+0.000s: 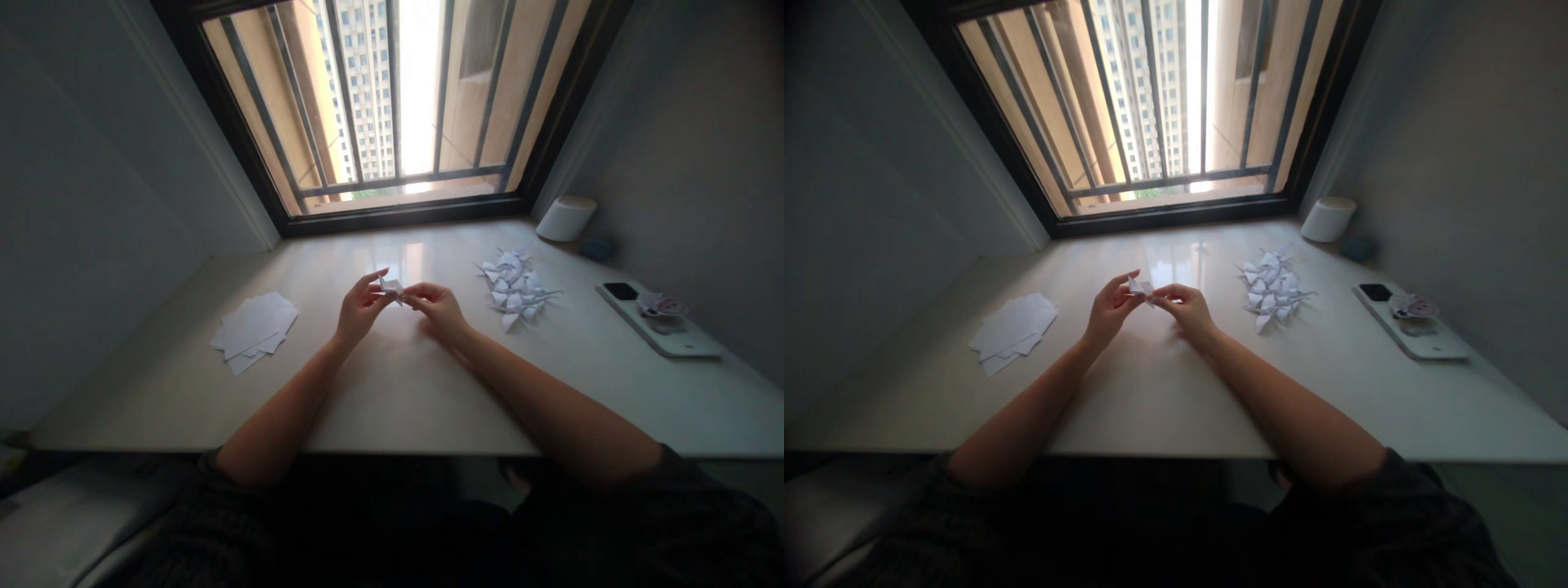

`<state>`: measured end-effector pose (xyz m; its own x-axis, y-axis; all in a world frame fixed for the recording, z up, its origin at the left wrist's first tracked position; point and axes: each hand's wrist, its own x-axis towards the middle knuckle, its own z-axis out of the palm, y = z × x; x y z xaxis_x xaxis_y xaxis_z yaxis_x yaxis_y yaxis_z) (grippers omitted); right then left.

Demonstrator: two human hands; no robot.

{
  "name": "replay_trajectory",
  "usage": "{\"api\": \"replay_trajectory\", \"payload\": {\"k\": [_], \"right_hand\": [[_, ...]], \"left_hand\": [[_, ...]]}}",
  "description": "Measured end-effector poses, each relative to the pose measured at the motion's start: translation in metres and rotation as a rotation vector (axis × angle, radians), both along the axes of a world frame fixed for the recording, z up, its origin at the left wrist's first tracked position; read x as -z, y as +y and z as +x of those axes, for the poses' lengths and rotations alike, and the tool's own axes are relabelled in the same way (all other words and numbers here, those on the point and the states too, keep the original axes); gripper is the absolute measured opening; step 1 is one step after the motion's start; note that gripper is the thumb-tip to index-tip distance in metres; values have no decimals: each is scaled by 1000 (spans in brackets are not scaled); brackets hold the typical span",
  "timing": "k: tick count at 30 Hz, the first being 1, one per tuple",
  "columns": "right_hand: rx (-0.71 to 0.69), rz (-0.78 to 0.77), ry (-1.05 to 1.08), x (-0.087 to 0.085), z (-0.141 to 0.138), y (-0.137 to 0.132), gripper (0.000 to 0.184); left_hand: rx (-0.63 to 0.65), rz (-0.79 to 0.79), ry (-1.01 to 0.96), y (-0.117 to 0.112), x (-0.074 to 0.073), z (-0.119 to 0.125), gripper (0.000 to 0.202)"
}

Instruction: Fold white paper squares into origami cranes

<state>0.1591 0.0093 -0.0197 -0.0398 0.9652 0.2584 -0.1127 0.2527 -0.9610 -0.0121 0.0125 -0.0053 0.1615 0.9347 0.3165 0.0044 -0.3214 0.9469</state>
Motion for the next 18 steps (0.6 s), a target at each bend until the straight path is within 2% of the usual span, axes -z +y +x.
{"api": "replay_trajectory", "payload": {"k": [4, 8, 12, 18], "right_hand": [[147, 87, -107, -2, 2, -1, 24], [275, 307, -297, -9, 5, -6, 16], [271, 474, -467, -11, 6, -12, 8], [274, 555, -574, -12, 6, -15, 20]], "left_hand": [[10, -17, 4, 0, -1, 0, 58], [47, -56, 4, -3, -3, 2, 55], [145, -89, 29, -6, -7, 4, 50], [232, -65, 77, -6, -4, 3, 45]]}}
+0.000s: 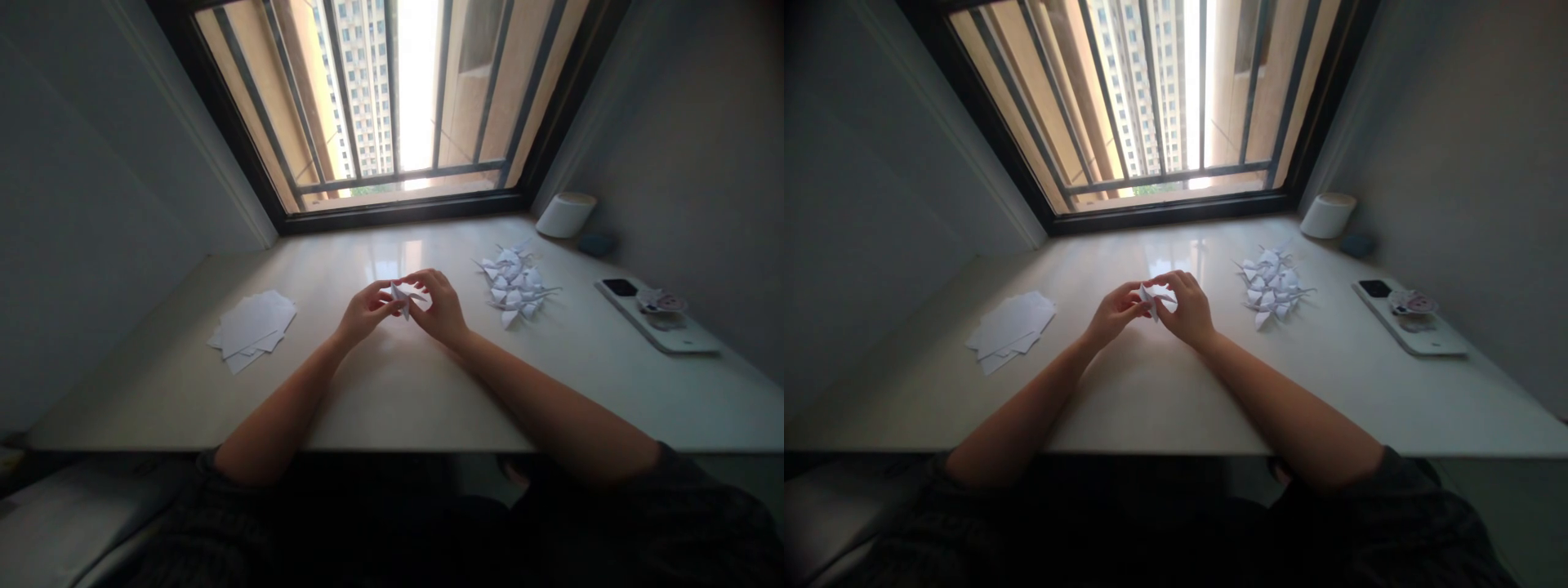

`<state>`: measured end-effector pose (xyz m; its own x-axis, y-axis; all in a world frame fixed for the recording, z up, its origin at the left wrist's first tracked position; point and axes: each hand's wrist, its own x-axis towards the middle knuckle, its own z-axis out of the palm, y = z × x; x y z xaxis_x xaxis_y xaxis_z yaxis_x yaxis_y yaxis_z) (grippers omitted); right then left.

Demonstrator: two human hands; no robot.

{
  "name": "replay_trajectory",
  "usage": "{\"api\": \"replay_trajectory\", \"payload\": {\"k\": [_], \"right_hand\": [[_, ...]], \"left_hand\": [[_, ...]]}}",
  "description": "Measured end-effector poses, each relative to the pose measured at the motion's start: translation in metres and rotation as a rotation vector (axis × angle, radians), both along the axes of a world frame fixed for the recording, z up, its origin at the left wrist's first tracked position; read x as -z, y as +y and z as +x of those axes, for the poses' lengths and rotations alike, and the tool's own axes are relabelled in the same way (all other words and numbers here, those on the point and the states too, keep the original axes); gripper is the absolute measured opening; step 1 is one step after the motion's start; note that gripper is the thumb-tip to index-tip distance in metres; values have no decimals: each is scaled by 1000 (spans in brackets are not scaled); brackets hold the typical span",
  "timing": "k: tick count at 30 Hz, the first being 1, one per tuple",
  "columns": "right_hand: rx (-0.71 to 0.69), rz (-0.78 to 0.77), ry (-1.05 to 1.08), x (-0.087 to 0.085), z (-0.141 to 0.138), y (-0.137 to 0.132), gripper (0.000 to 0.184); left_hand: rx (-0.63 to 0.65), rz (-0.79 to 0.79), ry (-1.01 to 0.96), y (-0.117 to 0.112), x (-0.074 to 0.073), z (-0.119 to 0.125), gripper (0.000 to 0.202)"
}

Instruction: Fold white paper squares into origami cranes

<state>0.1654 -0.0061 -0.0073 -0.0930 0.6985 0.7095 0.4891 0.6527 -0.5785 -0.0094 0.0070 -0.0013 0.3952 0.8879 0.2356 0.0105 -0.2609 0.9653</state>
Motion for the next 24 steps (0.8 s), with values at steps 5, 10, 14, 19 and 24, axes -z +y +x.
{"api": "replay_trajectory", "payload": {"k": [5, 10, 14, 19, 24], "right_hand": [[-9, 22, -80, 0, 2, -1, 26], [59, 15, -140, 1, 1, -2, 21], [76, -23, -140, 0, 2, -2, 21], [74, -40, -129, 0, 2, -2, 17], [91, -3, -176, 1, 0, -4, 20]], "left_hand": [[39, 9, 37, 2, 6, 0, 44], [17, 24, 99, -1, 6, 3, 43], [-2, 57, 113, -2, 7, 3, 41], [1, 16, 92, -1, 9, 4, 40], [-4, -20, 35, -4, 6, 7, 38]]}}
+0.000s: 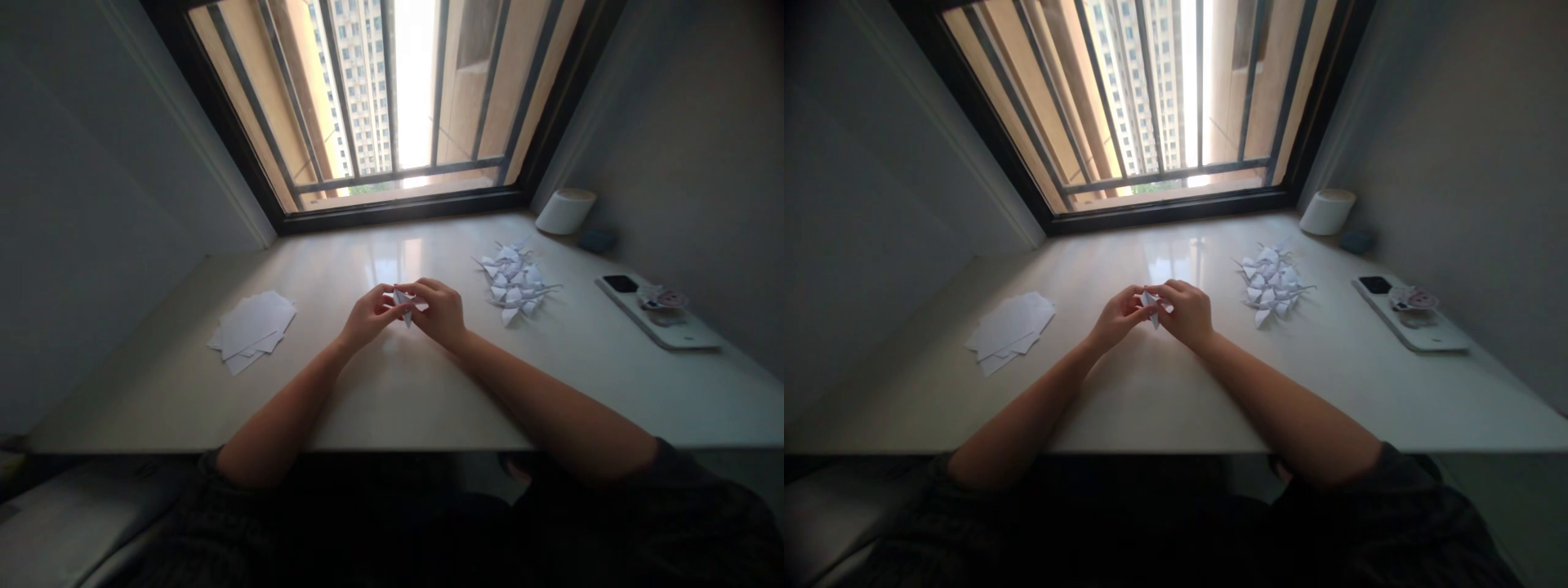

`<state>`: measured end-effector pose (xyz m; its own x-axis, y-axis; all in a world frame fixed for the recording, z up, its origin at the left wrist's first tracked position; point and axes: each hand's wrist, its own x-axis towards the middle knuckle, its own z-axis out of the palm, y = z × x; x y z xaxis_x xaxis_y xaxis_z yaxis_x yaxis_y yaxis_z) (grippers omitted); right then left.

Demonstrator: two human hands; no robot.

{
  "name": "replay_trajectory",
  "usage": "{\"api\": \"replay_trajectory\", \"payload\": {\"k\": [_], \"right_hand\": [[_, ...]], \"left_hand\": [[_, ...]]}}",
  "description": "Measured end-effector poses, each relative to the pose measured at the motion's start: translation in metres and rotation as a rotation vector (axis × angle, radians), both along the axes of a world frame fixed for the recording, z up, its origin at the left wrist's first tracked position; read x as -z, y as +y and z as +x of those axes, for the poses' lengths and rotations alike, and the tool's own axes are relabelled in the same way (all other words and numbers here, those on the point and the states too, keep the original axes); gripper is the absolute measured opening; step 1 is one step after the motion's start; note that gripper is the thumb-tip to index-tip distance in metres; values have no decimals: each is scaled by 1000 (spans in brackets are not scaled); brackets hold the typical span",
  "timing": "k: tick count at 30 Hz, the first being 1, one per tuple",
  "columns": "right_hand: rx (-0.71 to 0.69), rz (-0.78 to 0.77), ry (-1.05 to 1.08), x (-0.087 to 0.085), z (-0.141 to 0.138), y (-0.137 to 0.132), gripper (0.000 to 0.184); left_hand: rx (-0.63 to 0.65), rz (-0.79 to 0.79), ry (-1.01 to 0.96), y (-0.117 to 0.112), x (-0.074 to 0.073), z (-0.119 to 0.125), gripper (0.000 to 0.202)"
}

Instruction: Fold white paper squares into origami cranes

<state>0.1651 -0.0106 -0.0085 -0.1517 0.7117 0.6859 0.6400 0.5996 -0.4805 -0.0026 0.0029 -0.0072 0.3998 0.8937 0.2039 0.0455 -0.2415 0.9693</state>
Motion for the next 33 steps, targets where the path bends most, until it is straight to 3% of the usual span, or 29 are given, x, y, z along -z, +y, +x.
{"api": "replay_trajectory", "payload": {"k": [18, 25, 29, 33], "right_hand": [[-1, -35, -70, 3, 9, 10, 31], [39, -84, 7, 10, 13, 15, 31], [-26, -46, 51, 8, 12, 16, 32], [-149, 3, 43, 3, 9, 14, 49]], "left_hand": [[-80, 96, 15, 5, -7, -9, 48], [-93, 143, 43, 8, -5, -11, 37], [-135, 150, 54, 7, -4, -10, 36], [-236, 166, 88, 5, -4, -10, 37]]}}
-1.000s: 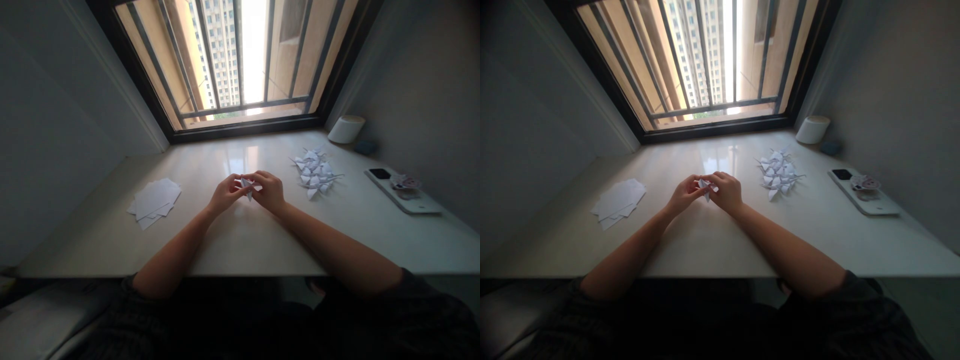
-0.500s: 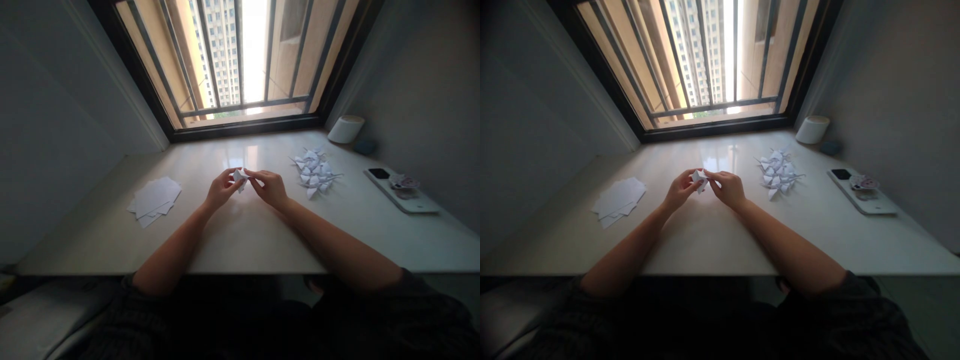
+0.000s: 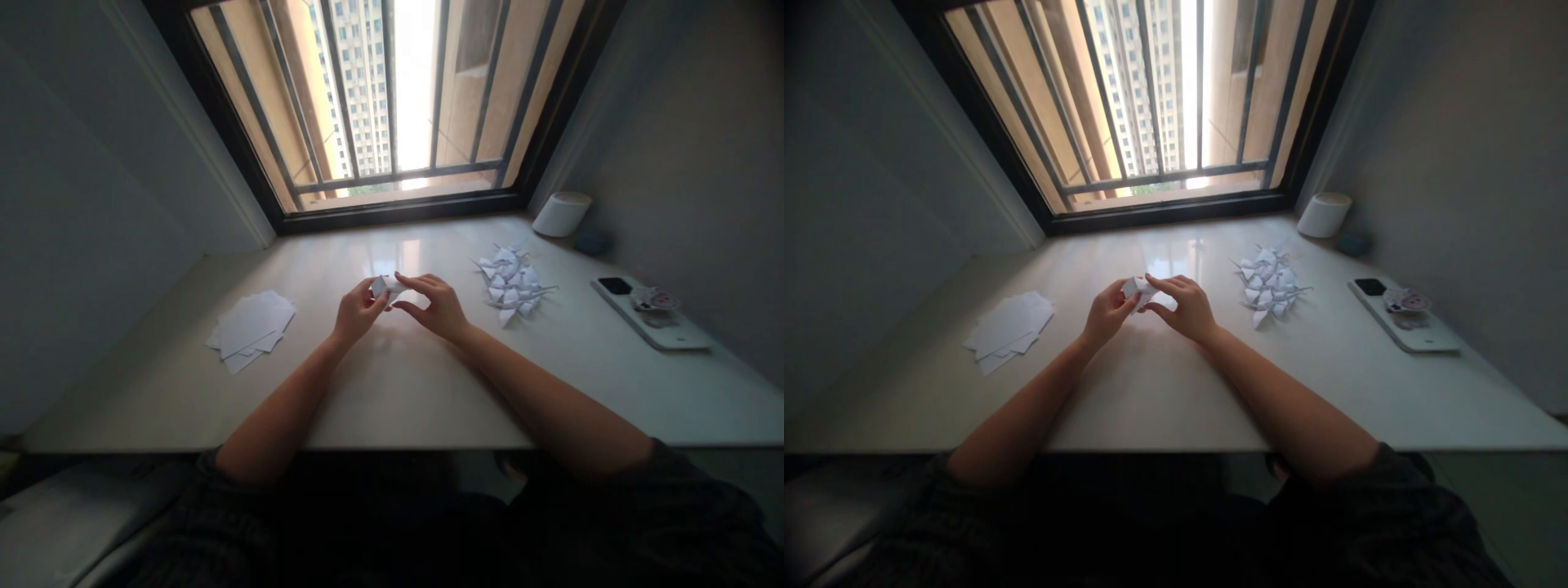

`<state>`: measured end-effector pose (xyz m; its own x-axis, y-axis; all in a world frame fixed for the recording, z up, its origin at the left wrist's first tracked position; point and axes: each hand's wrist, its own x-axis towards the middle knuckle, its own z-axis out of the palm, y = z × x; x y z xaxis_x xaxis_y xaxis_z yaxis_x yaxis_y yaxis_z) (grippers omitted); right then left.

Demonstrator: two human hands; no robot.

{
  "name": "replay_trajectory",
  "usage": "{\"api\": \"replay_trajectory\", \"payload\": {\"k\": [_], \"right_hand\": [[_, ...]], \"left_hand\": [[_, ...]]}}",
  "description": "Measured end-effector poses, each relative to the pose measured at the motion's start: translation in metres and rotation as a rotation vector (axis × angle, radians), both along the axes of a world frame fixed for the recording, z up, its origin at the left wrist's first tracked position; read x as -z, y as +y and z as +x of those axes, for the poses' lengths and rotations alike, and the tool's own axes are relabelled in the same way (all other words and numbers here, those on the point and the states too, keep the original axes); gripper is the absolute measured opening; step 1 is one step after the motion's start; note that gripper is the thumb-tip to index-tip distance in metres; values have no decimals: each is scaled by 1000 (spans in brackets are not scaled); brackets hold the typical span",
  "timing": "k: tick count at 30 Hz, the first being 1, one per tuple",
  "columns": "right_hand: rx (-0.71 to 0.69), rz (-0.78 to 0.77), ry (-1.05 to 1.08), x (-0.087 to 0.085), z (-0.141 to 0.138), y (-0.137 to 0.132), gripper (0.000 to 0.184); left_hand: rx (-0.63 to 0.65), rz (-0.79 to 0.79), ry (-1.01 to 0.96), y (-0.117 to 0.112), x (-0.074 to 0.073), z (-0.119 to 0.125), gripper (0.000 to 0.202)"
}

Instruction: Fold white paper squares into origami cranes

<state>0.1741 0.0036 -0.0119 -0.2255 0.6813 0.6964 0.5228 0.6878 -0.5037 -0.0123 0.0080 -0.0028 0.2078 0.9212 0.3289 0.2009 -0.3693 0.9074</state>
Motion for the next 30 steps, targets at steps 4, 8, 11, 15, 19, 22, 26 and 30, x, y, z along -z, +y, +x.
{"api": "replay_trajectory", "payload": {"k": [4, 8, 11, 15, 19, 22, 26, 30], "right_hand": [[-4, 0, 24, -1, -1, -1, 42], [26, 13, 47, 0, -1, -2, 29], [50, 7, 42, 0, -1, -2, 25], [70, 4, 27, 1, -1, -2, 22], [63, 9, 40, 2, -1, -1, 21], [65, 10, 49, 2, -2, -1, 20], [84, 19, 21, 4, -2, 0, 19], [104, 47, -57, 4, -1, 0, 19]], "left_hand": [[-41, 33, 63, -2, 0, 0, 35], [-55, 65, 115, -4, 1, 0, 33], [-60, 63, 133, -4, 2, 1, 33], [-70, 65, 168, -6, 0, 1, 31], [-98, 89, 203, -8, -4, 0, 29], [-106, 104, 217, -8, -5, 1, 29], [-118, 87, 194, -7, -3, 1, 29], [-169, 65, 204, -7, -1, 2, 45]]}}
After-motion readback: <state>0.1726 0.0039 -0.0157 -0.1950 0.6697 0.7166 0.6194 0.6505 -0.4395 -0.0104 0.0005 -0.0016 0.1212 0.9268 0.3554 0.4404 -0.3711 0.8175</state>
